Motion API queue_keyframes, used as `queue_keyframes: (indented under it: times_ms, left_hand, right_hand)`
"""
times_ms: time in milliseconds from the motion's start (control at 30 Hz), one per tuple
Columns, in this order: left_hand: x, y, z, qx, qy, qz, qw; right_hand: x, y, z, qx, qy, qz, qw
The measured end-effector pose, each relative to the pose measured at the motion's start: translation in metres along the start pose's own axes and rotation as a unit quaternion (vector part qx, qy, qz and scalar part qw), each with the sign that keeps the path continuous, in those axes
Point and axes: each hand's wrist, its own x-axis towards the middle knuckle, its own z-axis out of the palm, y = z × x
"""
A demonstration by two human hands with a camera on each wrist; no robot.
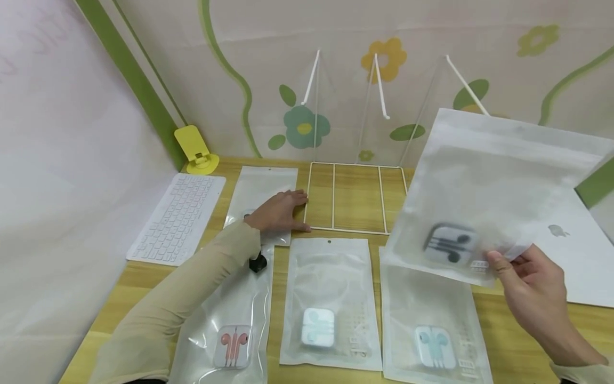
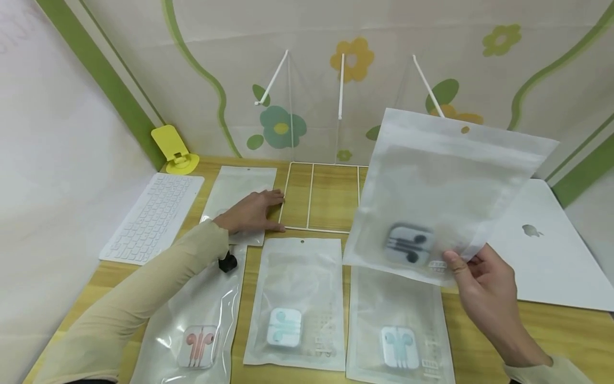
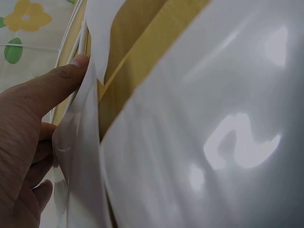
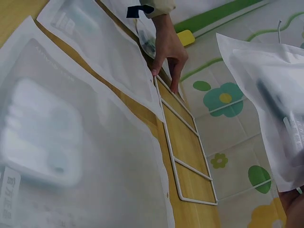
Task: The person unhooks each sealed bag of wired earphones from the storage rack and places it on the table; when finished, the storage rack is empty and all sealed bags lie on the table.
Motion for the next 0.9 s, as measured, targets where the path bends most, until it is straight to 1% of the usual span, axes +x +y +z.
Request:
queue_keyframes:
  times_ms: [100,233,300,400,433,500,533,567,633,667,700,733,767,800,833,867,900]
  left_hand:
    - [0.0,0.002,-0.001,0.0,-0.004,-0.006,1.0]
    - [0.0,0.002,0.0,0.006,-0.005,-0.004,1.0]
    - [0.001,0.001,0.0,0.009,-0.004,-0.003,1.0]
    - [0.002,0.0,0.001,0.016,-0.005,0.0,0.9999]
    - [0.002,-0.001,0.001,0.017,-0.006,0.0,0.9998]
    - [0.002,-0.001,0.0,0.019,-0.008,0.002,0.9998]
    - [0.002,-0.001,0.0,0.02,-0.009,0.002,0.9998]
    - [0.001,-0.001,-0.001,0.019,-0.009,0.002,0.9998]
    - [0.001,-0.001,-0.002,0.018,-0.007,0.002,0.9998]
    - [0.001,-0.001,-0.003,0.016,-0.006,0.001,0.9999]
    - [0.001,-0.001,-0.003,0.013,-0.005,0.0,0.9999]
    - [0.001,-0.001,-0.003,0.01,-0.004,0.002,0.9999]
    - [0.001,-0.001,-0.003,0.009,-0.004,0.004,0.9999]
    - [0.001,-0.001,-0.003,0.007,-0.004,0.005,1.0]
    - [0.001,-0.001,-0.003,0.006,-0.006,0.005,1.0]
    - [0.001,-0.001,-0.002,0.006,-0.007,0.005,0.9999]
    - [0.001,-0.001,-0.002,0.007,-0.008,0.004,0.9999]
  right_hand:
    - [-0.006,0.002,-0.006,0.0,0.015,-0.001,0.9999]
    - [-0.012,0.009,-0.016,-0.004,0.03,-0.004,0.9995]
    - [-0.013,0.013,-0.021,-0.003,0.046,0.007,0.9989]
    - [-0.016,0.023,-0.029,-0.008,0.068,0.037,0.997]
    - [-0.017,0.027,-0.032,-0.009,0.073,0.041,0.9964]
    - [-0.016,0.035,-0.037,0.006,0.09,0.053,0.9944]
    - [-0.016,0.04,-0.04,0.019,0.094,0.055,0.9938]
    - [-0.015,0.046,-0.043,0.07,0.091,0.047,0.9923]
    - [-0.011,0.056,-0.048,0.135,0.093,0.039,0.9857]
    - [-0.009,0.06,-0.051,0.171,0.092,0.04,0.9801]
    - [-0.007,0.065,-0.054,0.193,0.085,0.039,0.9767]
    - [-0.004,0.07,-0.056,0.234,0.08,0.042,0.9681]
    - [-0.002,0.074,-0.058,0.26,0.071,0.046,0.9619]
    - [0.001,0.078,-0.059,0.251,0.069,0.056,0.964]
    - [0.004,0.081,-0.061,0.226,0.065,0.07,0.9694]
    - [0.007,0.084,-0.061,0.208,0.06,0.085,0.9725]
    - [0.011,0.086,-0.06,0.169,0.055,0.102,0.9787]
